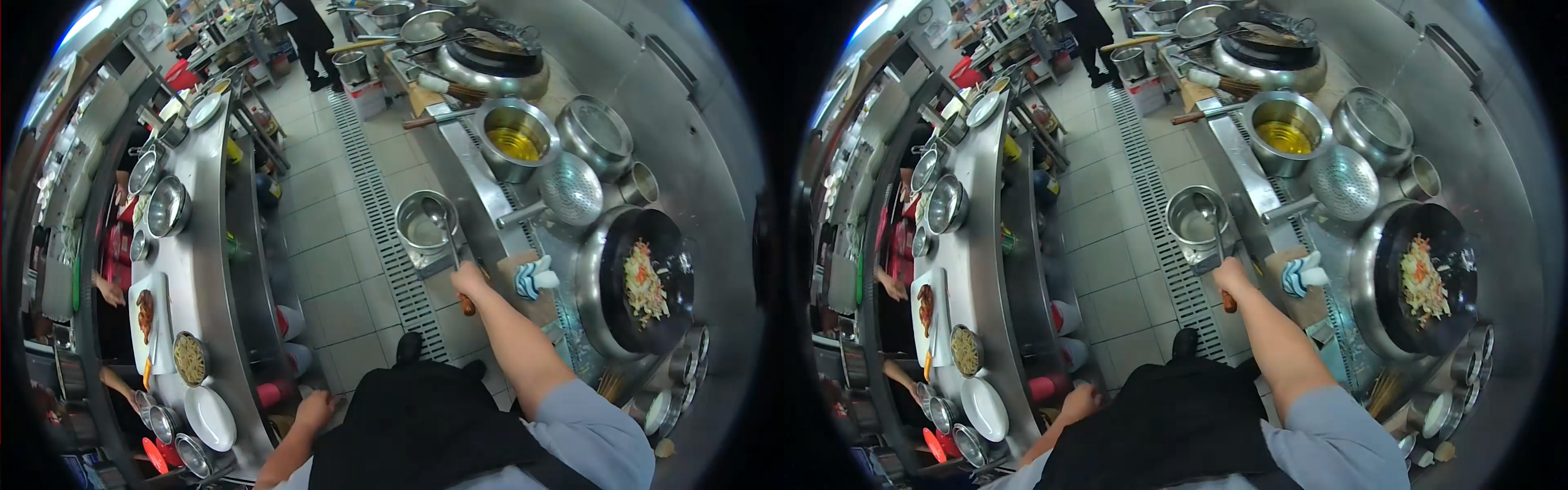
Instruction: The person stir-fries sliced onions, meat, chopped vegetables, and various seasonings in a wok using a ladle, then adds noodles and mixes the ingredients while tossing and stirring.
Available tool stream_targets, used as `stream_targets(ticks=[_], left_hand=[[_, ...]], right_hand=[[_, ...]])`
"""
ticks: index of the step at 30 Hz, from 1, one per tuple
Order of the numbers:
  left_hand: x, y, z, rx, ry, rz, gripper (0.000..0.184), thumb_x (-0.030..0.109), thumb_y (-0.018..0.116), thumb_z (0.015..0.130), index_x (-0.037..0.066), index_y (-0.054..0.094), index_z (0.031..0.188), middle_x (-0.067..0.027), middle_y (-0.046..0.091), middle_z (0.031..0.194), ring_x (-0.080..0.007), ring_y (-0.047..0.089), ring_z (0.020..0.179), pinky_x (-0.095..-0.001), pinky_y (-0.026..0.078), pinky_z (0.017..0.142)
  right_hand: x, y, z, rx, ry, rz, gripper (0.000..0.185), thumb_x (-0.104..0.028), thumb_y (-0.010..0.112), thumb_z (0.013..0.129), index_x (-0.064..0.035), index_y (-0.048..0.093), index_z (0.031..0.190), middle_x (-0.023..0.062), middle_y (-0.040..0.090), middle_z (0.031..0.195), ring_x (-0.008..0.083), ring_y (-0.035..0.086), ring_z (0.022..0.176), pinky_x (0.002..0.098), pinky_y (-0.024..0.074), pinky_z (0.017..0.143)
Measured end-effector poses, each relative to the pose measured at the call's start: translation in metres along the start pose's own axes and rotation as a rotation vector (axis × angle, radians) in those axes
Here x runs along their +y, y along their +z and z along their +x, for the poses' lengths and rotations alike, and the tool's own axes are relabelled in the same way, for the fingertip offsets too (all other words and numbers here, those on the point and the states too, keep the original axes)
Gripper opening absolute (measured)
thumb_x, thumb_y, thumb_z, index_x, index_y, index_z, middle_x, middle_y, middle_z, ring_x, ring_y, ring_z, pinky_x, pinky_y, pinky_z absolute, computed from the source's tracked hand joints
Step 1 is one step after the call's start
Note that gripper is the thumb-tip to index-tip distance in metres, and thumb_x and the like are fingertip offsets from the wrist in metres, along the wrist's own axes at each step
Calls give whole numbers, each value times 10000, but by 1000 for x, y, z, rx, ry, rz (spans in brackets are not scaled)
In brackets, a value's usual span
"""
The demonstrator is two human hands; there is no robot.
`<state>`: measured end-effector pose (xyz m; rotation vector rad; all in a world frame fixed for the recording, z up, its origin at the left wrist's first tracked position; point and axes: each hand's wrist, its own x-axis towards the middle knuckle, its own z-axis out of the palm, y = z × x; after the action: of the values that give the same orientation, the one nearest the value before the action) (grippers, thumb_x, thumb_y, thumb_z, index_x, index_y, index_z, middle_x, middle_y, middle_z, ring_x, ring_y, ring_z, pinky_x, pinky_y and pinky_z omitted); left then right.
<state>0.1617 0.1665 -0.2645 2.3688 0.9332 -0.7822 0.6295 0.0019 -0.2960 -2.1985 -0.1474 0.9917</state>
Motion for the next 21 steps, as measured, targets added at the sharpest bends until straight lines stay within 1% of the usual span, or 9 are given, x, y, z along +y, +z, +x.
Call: stream_targets(ticks=[2, 6, 8, 10, 11, 14, 15, 16, 21], left_hand=[[-27, 10, -23, -22, -77, -44, 288, 293, 560, 878, 40, 648, 983, -209, 633, 1037, -406, 624, 969, -489, 505, 845], [-79, 27, -51, -82, -115, -80, 284, 281, 585, 850, 40, 665, 978, -204, 652, 1006, -394, 628, 963, -478, 506, 845], [-88, 19, -64, -85, -127, -63, 269, 273, 590, 843, 41, 688, 935, -200, 670, 965, -375, 639, 948, -467, 509, 841], [-95, 12, -67, -83, -129, -39, 263, 270, 592, 840, 41, 700, 914, -198, 680, 944, -365, 645, 941, -462, 510, 839], [-97, 9, -64, -93, -177, -25, 266, 272, 592, 843, 41, 696, 922, -198, 679, 945, -368, 645, 935, -460, 511, 837], [-90, -9, -54, -43, -178, -15, 268, 269, 590, 848, 38, 688, 942, -199, 677, 954, -377, 645, 928, -457, 512, 834], [-87, -16, -48, -13, -152, -19, 268, 267, 589, 850, 37, 685, 948, -199, 676, 957, -380, 644, 927, -456, 512, 834], [-84, -24, -41, 16, -127, -23, 268, 265, 588, 851, 36, 683, 953, -200, 675, 961, -383, 643, 925, -456, 512, 833], [-70, -47, -6, -32, 2, -29, 260, 240, 579, 858, 23, 670, 969, -208, 669, 990, -393, 641, 935, -462, 507, 833]], right_hand=[[3, 13, 36, 19, 0, -253, 197, -74, 539, 814, 101, 628, 827, 213, 668, 703, 294, 674, 563, 406, 537, 537], [16, 42, 87, 2, 141, -116, 195, -55, 532, 802, 78, 639, 709, 206, 662, 660, 300, 676, 573, 424, 533, 552], [42, 48, 118, -106, 179, 83, 160, -65, 542, 812, 26, 607, 697, 132, 634, 626, 235, 617, 503, 389, 509, 499], [46, 45, 117, -334, 319, 769, 108, -107, 557, 834, -70, 530, 736, 13, 529, 593, 126, 477, 440, 301, 398, 417], [47, 39, 104, -342, 302, 847, 102, -110, 551, 850, -105, 495, 766, -20, 485, 595, 86, 433, 449, 265, 368, 409], [65, 31, 86, -448, 303, 1086, 60, -130, 564, 863, -99, 518, 839, -21, 492, 599, 78, 438, 457, 243, 367, 415], [51, 22, 63, -411, 331, 1104, 265, -158, 579, 883, -132, 432, 664, -20, 453, 553, 96, 417, 443, 282, 347, 416], [55, 20, 60, -398, 326, 1114, 265, -158, 579, 883, -132, 432, 664, -20, 453, 553, 96, 417, 443, 282, 347, 416], [56, 3, 10, -510, 234, 1365, 149, -125, 527, 903, -47, 512, 1028, -17, 462, 638, 77, 398, 461, 248, 333, 408]])
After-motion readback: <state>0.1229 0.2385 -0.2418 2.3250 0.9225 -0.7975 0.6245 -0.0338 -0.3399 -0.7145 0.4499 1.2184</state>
